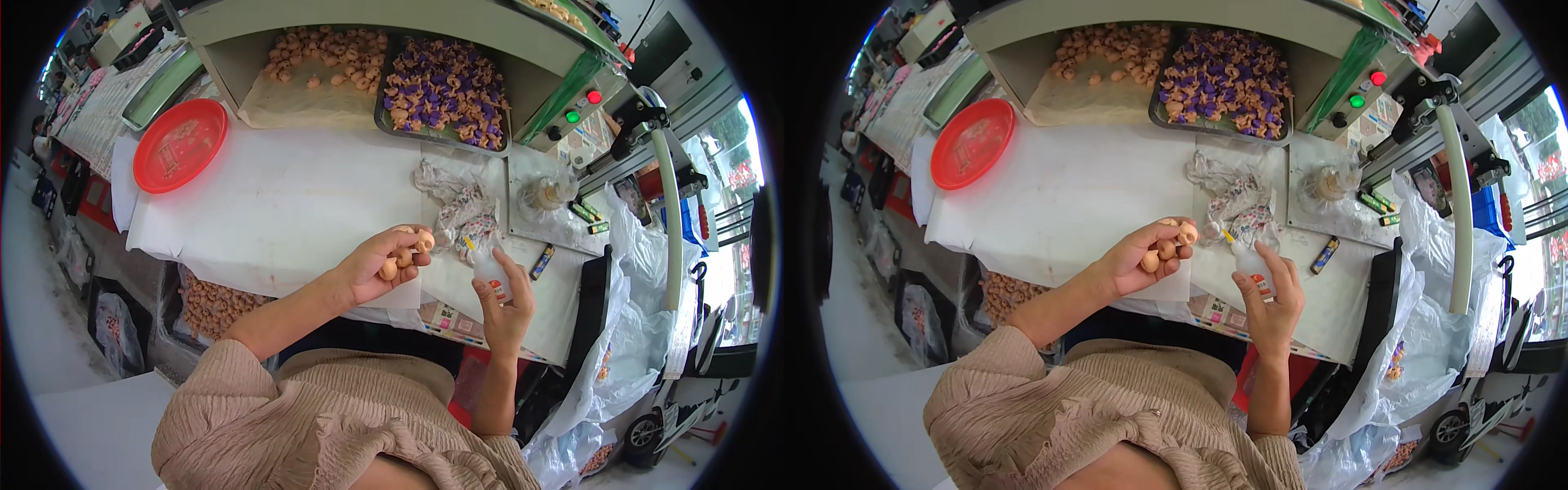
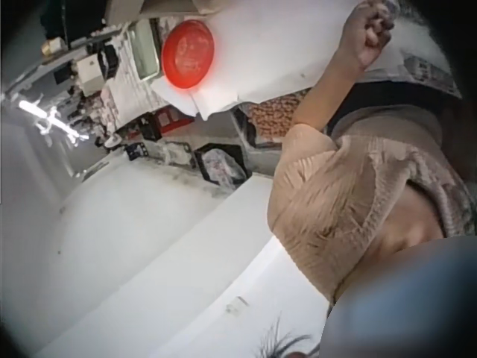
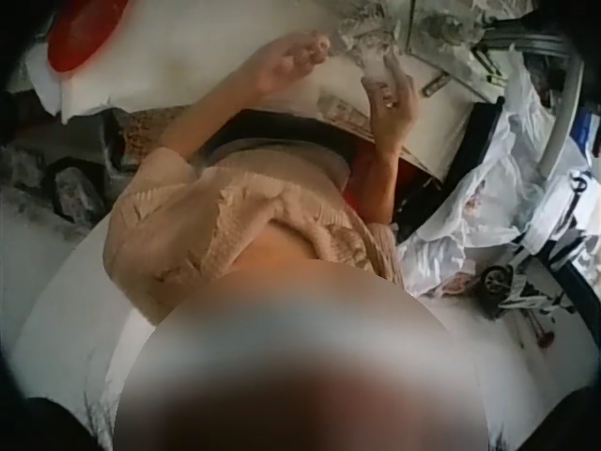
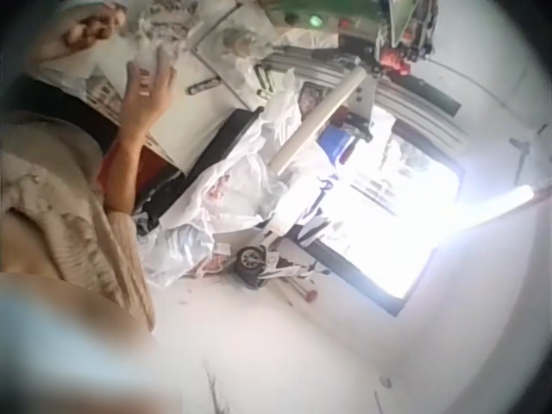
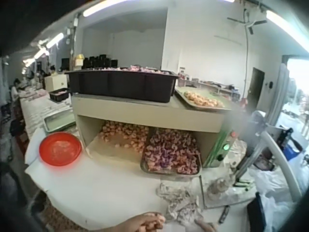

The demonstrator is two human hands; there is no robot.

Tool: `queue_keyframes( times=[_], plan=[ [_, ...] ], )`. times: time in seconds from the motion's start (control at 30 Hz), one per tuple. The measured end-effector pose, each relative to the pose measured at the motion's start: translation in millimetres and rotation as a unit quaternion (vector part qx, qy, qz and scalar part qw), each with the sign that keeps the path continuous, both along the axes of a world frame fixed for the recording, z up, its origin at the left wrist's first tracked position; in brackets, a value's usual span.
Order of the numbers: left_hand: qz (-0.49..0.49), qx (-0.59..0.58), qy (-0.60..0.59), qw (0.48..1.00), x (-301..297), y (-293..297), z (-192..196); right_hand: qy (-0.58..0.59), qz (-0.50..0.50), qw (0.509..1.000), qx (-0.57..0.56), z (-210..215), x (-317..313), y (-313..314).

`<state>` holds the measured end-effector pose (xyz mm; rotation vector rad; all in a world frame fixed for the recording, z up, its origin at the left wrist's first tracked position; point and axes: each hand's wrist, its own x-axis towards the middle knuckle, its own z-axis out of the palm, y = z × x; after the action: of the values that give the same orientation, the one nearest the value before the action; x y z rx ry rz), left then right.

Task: Assembling small colorful figurine parts and sealing them in plastic bags.

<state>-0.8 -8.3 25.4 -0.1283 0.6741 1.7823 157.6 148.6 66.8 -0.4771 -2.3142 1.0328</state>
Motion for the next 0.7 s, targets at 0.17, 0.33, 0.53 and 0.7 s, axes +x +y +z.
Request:
queue_keyframes(
  times=[0.17,0.33,0.53,0.7],
  plan=[
    [-0.024,0.017,0.013,0.999,5.5,1.2,-8.2,0.075,-0.074,0.987,-0.121,-3.3,-0.9,-15.4],
    [-0.024,0.05,0.015,0.998,8.9,2.9,-20.5,0.072,-0.053,0.995,-0.049,-12.6,4.0,-12.9],
    [-0.035,0.049,0.04,0.997,9.3,-0.6,-26.8,0.103,-0.024,0.993,0.051,-15.2,3.3,-18.8],
    [-0.03,0.058,0.036,0.997,8.7,-4.0,-31.3,0.104,-0.019,0.993,0.061,-16.2,0.7,-23.6]
  ],
)
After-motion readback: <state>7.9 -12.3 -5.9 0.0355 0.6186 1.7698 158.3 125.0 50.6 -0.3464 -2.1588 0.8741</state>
